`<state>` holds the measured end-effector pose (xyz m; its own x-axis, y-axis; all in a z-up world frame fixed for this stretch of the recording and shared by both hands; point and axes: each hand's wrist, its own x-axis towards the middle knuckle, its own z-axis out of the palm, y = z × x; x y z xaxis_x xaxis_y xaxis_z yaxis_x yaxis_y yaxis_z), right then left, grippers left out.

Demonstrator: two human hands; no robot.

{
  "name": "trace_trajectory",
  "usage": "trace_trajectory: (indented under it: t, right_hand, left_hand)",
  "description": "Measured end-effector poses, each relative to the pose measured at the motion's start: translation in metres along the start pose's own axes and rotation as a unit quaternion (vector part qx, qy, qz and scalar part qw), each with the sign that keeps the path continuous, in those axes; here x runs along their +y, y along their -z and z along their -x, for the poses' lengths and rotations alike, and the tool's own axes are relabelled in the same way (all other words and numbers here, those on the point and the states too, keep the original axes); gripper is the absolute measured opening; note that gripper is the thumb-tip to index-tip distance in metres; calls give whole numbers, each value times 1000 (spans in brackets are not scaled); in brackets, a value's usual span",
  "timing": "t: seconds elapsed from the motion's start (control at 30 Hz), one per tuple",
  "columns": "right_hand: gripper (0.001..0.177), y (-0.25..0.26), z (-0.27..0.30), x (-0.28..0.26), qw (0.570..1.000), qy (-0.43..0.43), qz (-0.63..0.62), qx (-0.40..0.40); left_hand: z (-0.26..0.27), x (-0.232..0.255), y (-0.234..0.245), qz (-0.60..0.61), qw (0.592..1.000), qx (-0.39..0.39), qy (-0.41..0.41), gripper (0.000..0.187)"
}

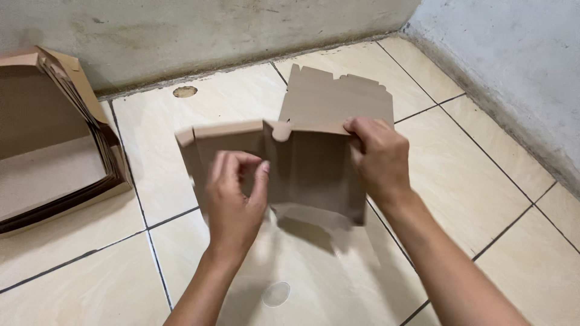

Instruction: The person assembles flat cardboard pieces into small boxes by folding the flaps and interlocking the tabs. They repeat this process for multiple units, stacking the finished boxes to the side.

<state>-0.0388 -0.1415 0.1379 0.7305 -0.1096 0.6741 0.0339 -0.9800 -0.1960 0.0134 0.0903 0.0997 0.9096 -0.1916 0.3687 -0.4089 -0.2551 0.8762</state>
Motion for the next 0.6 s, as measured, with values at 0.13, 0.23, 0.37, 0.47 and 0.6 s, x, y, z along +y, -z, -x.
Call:
trace_trajectory:
  t: [0.13,0.23,0.37,0.47,0.6]
  right_hand:
    - [10,-2,-16,11,993,-38,60,-99]
    - [13,1,-31,17,972,-117,74,-187]
    - [23,13,-40,20,958,-176,17,-225]
    - [40,22,-35,14,930,-237,-181,-213]
    - [42,33,-20,3,857,-309,-244,-333]
  left_hand:
    - [13,-8,-18,-44,963,-263,-47,42]
    - [29,-11,-35,-129,931,-322,-113,24]
    - [34,-10,-38,-143,918,-344,-137,12]
    - [30,1,-31,-57,948,-304,-69,14]
    - [18,17,-25,36,965,-249,69,23]
